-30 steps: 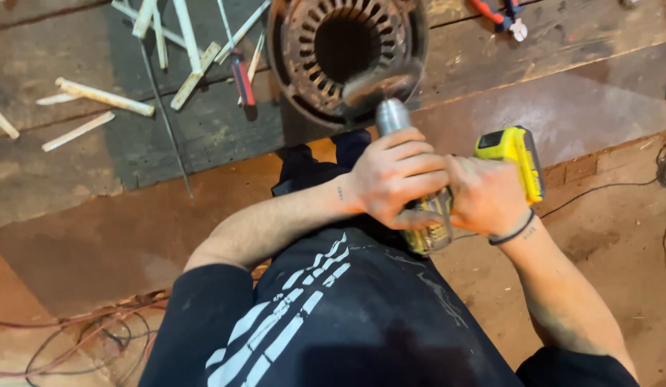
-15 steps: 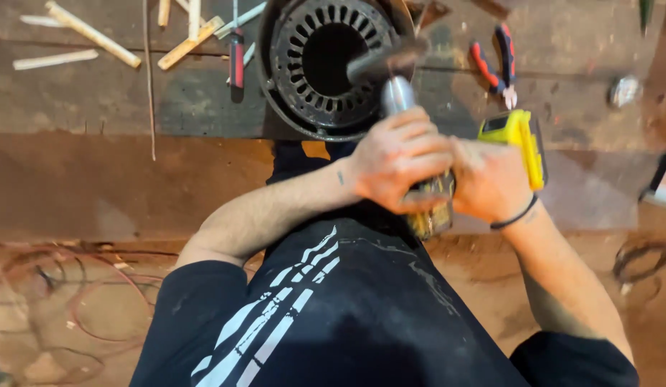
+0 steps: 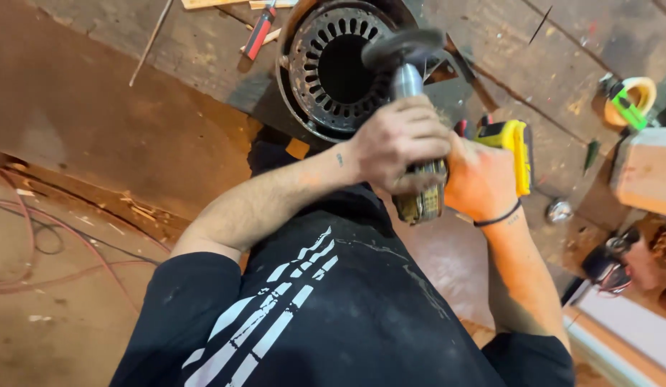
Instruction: The person is cleaning the inside of an electric motor stator and its metal housing using a power drill equipped with a wire brush attachment.
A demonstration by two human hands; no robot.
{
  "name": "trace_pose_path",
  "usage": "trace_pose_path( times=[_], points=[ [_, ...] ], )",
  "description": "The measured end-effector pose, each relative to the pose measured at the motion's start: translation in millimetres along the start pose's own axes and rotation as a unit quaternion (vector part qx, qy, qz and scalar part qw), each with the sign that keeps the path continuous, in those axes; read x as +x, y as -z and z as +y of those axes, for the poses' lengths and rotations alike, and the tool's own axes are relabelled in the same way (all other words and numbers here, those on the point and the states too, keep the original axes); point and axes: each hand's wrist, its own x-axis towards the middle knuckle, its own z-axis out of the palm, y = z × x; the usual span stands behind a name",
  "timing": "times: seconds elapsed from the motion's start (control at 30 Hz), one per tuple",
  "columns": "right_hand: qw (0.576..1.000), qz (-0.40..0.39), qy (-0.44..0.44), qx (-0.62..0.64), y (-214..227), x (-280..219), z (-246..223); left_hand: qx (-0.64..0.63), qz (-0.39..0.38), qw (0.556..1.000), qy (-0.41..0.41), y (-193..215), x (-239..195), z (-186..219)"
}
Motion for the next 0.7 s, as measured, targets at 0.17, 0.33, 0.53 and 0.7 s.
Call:
trace_pose_path(
  times=[0.17, 0.33, 0.53, 0.7],
  points=[
    [0.999, 0.033, 0.008, 0.042, 17.3, 28.8, -15.4, -0.015, -0.021, 1.000, 0.010, 22.3, 9.2, -12.1],
    [0.999, 0.017, -0.012, 0.025, 22.4, 51.5, -32.4, -0.019, -0.014, 1.000, 0.008, 43.2, 0.8, -28.7],
    [0.999, -0.016, -0.051, 0.006, 26.7, 76.4, -55.8, -0.041, -0.018, 0.999, 0.019, 73.8, -6.1, -36.2],
    [0.998, -0.028, -0.063, -0.010, 24.7, 99.0, -79.6, -0.050, 0.001, 0.999, 0.019, 101.1, -17.0, -38.2]
  ],
)
